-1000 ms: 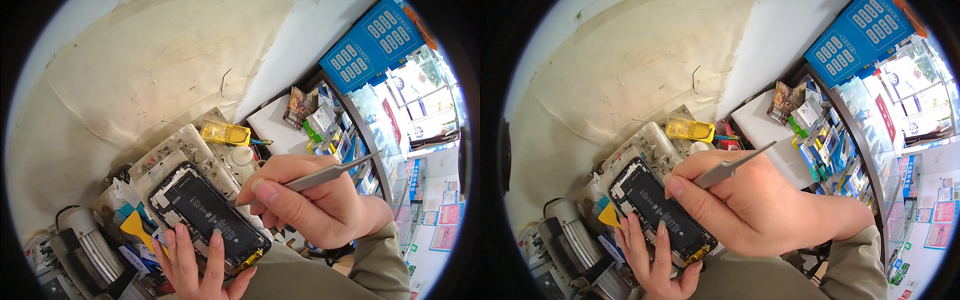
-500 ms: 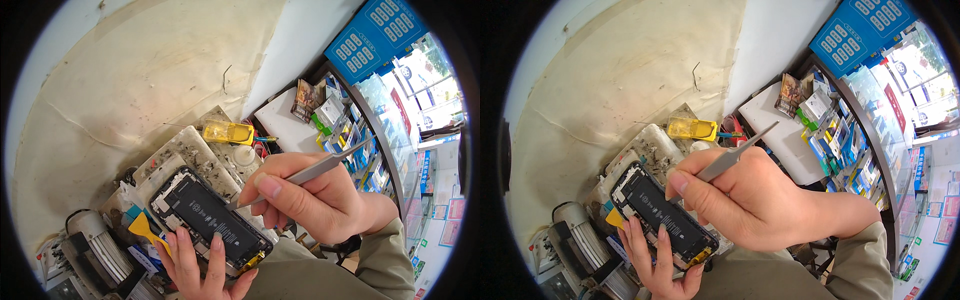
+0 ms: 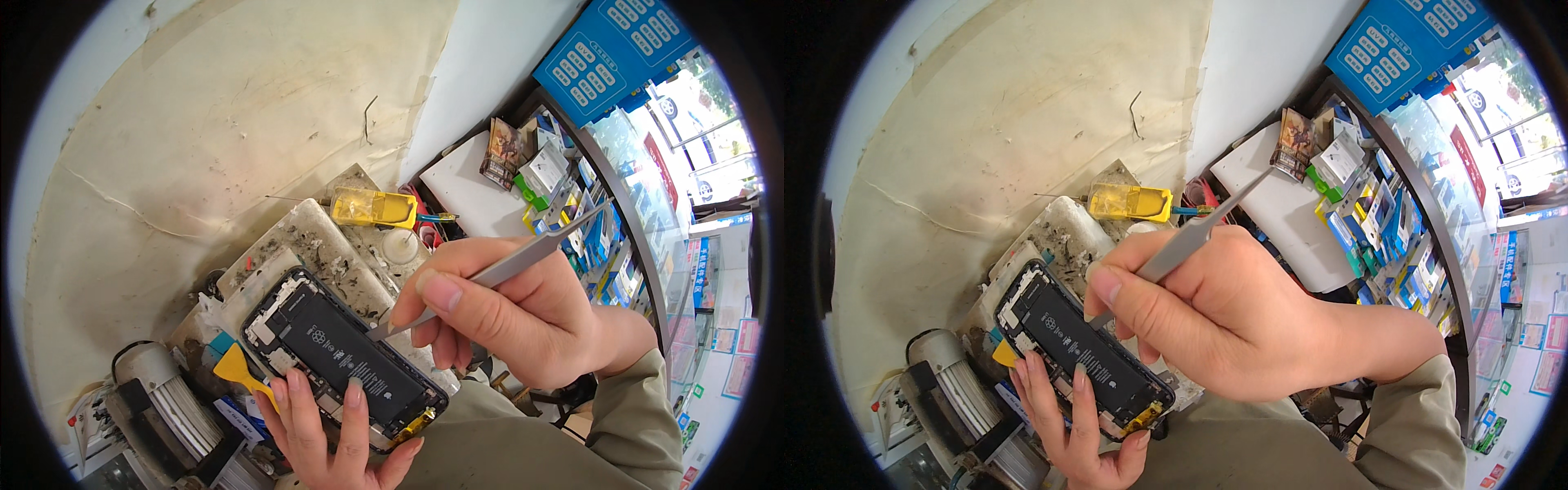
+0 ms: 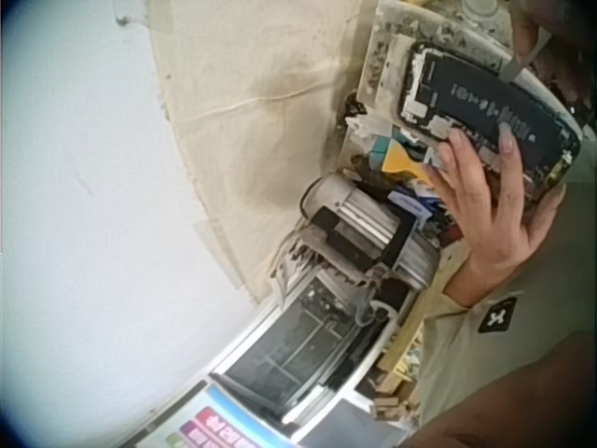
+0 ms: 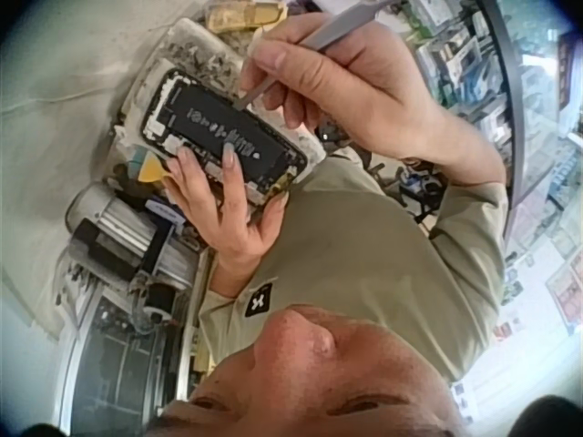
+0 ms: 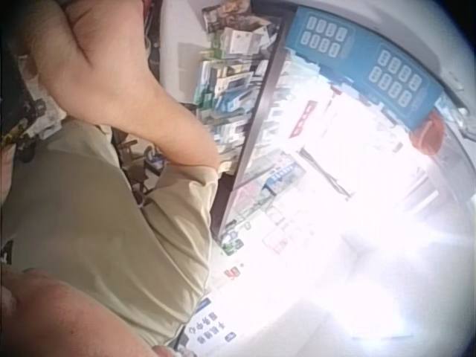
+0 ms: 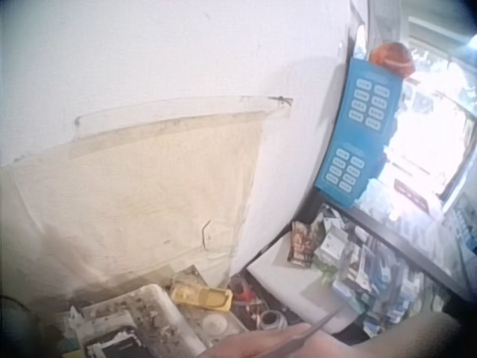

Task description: The person uses tweezers and a screwdriver to remove the battery and adhesive from a disassembled smartphone. They carefully pry and lift components while working at a cluttered electronics repair bench.

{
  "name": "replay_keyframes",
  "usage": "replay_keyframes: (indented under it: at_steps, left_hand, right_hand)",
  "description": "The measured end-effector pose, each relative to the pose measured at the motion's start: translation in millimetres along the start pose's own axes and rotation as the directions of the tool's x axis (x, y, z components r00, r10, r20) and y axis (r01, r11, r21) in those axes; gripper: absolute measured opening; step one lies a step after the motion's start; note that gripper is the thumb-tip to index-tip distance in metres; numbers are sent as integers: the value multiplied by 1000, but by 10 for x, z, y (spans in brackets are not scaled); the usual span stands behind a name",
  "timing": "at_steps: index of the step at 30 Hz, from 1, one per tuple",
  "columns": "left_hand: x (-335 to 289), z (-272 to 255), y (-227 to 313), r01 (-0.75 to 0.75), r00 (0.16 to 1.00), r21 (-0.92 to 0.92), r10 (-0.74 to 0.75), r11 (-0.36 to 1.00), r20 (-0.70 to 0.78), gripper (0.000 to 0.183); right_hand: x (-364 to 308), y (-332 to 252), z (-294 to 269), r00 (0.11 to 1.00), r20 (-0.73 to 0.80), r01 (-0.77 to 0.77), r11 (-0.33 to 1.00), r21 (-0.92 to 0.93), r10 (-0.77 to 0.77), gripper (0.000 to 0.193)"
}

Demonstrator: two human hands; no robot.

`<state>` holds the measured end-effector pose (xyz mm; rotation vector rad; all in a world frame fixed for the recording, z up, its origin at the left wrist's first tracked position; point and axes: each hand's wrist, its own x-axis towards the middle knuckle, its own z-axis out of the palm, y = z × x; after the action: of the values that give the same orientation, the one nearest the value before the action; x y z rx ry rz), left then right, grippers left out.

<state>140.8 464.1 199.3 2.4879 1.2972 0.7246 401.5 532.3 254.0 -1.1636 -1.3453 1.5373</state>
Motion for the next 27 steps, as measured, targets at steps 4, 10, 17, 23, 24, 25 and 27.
replay_keyframes:
  at_steps: [4, 10, 17, 23, 24, 25, 27]
  left_hand:
    - [1, 0, 1, -2, 1000, 4, 2, 1000, 0, 73]
    - [-2, 2, 2, -1, 1000, 9, 1, 1000, 0, 73]
    - [5, -3, 2, -5, 1000, 5, 5, 1000, -2, 72]
    - [7, -15, 2, -9, 1000, 7, 9, 1000, 4, 72]
    - [8, -16, 4, -9, 1000, 9, 9, 1000, 5, 72]
    - [9, -16, 5, -9, 1000, 11, 9, 1000, 6, 72]
    - [11, -18, 6, -9, 1000, 12, 9, 1000, 10, 72]
  right_hand:
    - [8, 3, -5, 1000, 6, -22, 1000, 19, 22, 34]
    - [22, 19, -4, 1000, 3, -29, 998, 52, 29, 35]
    - [32, 33, -9, 999, 5, -53, 995, 81, 52, 36]
    - [32, 54, -8, 999, 2, -44, 994, 105, 44, 36]
    - [33, 55, -12, 999, 4, -53, 992, 116, 53, 36]
    - [36, 56, -16, 998, 6, -65, 989, 129, 65, 36]
    - [38, 53, -24, 996, 10, -85, 986, 146, 85, 35]
